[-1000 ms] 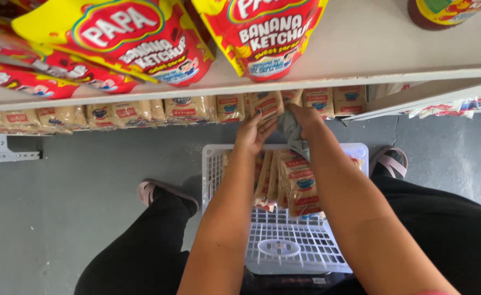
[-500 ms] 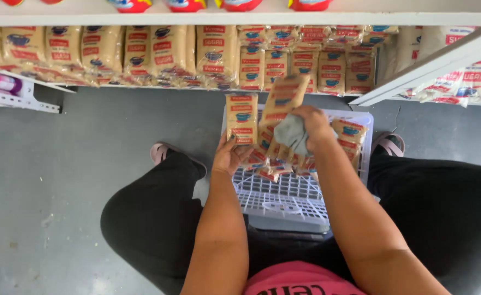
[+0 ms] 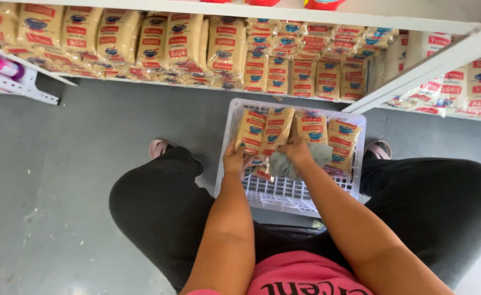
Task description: The recorder is cleaning bags of sugar and bottles of ketchup with a cloth and organizing them on a grocery shelf.
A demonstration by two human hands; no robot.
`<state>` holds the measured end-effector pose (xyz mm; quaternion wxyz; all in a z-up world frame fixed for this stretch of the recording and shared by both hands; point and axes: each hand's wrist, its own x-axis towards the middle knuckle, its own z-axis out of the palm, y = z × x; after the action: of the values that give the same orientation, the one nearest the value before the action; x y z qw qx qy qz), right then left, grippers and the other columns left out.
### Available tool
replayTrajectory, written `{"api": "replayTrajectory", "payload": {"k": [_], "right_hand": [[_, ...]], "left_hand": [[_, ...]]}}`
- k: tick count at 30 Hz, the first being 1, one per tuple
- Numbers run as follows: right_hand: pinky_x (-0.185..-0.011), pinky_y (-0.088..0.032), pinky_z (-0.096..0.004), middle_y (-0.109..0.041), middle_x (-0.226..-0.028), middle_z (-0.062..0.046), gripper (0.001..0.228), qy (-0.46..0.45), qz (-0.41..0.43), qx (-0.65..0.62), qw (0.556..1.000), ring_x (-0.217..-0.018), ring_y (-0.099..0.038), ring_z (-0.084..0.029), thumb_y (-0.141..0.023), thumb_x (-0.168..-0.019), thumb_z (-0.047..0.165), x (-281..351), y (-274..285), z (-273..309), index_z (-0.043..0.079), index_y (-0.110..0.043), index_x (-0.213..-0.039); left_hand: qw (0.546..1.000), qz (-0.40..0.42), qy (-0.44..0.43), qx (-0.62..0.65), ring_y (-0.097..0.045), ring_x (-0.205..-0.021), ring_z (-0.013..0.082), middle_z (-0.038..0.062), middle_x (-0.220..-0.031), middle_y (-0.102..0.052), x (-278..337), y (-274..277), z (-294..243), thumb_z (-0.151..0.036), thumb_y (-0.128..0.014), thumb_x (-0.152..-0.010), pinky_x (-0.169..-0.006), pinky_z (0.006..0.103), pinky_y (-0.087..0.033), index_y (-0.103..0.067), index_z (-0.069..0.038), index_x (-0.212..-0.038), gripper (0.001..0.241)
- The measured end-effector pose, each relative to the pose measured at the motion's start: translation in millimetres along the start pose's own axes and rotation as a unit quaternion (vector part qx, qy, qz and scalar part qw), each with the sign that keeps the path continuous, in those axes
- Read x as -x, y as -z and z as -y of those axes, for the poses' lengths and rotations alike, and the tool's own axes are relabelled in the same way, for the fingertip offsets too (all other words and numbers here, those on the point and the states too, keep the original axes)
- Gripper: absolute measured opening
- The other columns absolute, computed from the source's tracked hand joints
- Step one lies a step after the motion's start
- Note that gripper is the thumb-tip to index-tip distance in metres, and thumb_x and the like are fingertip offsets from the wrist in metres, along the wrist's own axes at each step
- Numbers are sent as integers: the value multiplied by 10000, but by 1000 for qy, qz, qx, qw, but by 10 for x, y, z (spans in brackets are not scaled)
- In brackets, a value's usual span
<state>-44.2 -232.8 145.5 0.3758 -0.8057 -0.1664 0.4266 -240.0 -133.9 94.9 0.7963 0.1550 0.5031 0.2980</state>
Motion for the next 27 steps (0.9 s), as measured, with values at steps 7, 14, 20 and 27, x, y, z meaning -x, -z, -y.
{"api": "replayTrajectory", "payload": {"k": [7, 14, 20, 27], "right_hand": [[-784, -595, -455, -766, -997, -204, 336, 17, -32, -34, 999, -917, -734, -325, -707, -732, 52, -20, -103, 44, -17, -738, -1059], [-893, -549, -477, -721, -1062, -270, 330, 112, 5, 320, 941, -1019, -685, -412, -717, -848, 228, 412, 279, 904, 63, -737, -1133], [-826, -553, -299, -751, -1036, -162, 398, 173, -29, -68, 982, -942, -700, -188, -702, -876, 78, -417, 416, 874, 22, -706, -1270], [-933, -516, -280, -669, -1281, -140, 575, 179, -84, -140, 970, -1156, -637, -162, -769, -795, -24, -1218, 171, 947, -16, -593, -1342]], "left_hand": [[994, -13, -90, -66, -680, -826, 297, 155, -1060, -685, -236, -163, -30, -56, -592, -923, -670, 463, -607, -466, -210, -1484, 595], [703, -81, -82, -702, -652, -1072, 408, 180, -1187, -693, 207, -702, -550, -414, -614, -1032, -918, 506, -517, -478, -240, -1453, 475], [930, 38, -232, -282, -735, -1074, 281, 113, -1171, -765, -303, -988, -595, -232, -668, -953, -932, 394, -574, -621, -138, -1353, 414], [970, 65, -28, 232, -597, -1227, 322, 165, -1393, -571, -1224, -1064, -579, -252, -706, -957, -1027, 427, -531, -479, 7, -1439, 592]]}}
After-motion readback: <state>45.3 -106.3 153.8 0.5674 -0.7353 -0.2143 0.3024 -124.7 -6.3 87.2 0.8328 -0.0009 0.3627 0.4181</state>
